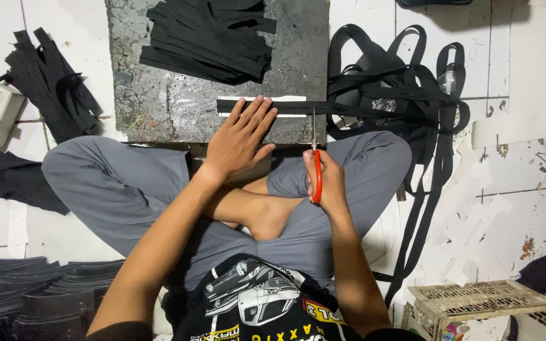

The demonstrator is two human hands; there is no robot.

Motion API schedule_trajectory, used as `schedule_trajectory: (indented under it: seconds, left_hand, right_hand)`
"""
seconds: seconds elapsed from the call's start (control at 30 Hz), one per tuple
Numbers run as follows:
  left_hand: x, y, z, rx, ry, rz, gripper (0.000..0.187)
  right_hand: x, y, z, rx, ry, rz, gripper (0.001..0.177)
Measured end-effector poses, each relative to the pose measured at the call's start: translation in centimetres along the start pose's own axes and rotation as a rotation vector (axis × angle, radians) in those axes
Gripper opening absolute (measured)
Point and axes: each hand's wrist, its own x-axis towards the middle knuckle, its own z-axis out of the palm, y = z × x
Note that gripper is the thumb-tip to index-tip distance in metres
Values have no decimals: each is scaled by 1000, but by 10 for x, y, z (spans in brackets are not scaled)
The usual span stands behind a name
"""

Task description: Measuring and cutting black straps to a specific length using a template and scissors

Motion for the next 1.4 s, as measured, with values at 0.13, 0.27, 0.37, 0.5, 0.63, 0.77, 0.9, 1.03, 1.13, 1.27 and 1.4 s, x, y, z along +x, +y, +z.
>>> schedule_trajectory:
  seconds: [0.13, 0.27, 0.37, 0.5, 0.63, 0.77, 0.9, 1.03, 1.13, 1.27, 1.4]
  left_hand:
    - [-1, 0, 3, 7, -8, -7, 74]
    - [-1, -1, 3, 10, -6, -5, 74]
    - [-1, -1, 2, 9, -9, -4, 75]
    - [0, -1, 2, 6, -23, -5, 75]
    - [-1, -2, 3, -7, -8, -5, 75]
    - [-1, -2, 3, 2, -7, -1, 75]
    - [-1, -2, 5, 14, -14, -3, 76]
    - [-2, -2, 6, 8, 2, -8, 76]
    - [-2, -2, 8, 2, 11, -9, 77]
    - [-2, -3, 6, -11, 20, -5, 76]
    - [-2, -2, 4, -7, 59, 16, 74]
  right_hand:
    - [-2, 1, 2, 21, 6, 5, 40]
    - [-4, -3, 3, 23, 18, -3, 36]
    - [-5, -6, 4, 26, 21, 3, 37]
    - [-4, -4, 3, 26, 24, 11, 38]
    - [-4, -4, 4, 14, 29, 7, 37]
    - [-4, -2, 5, 10, 34, -7, 38]
    - [-3, 2, 5, 27, 34, -12, 38]
    - [-4, 0, 5, 20, 30, -7, 38]
    - [-3, 0, 5, 29, 25, -2, 38]
    - [-2, 4, 4, 59, 22, 7, 37]
    - [0, 2, -1, 83, -18, 26, 39]
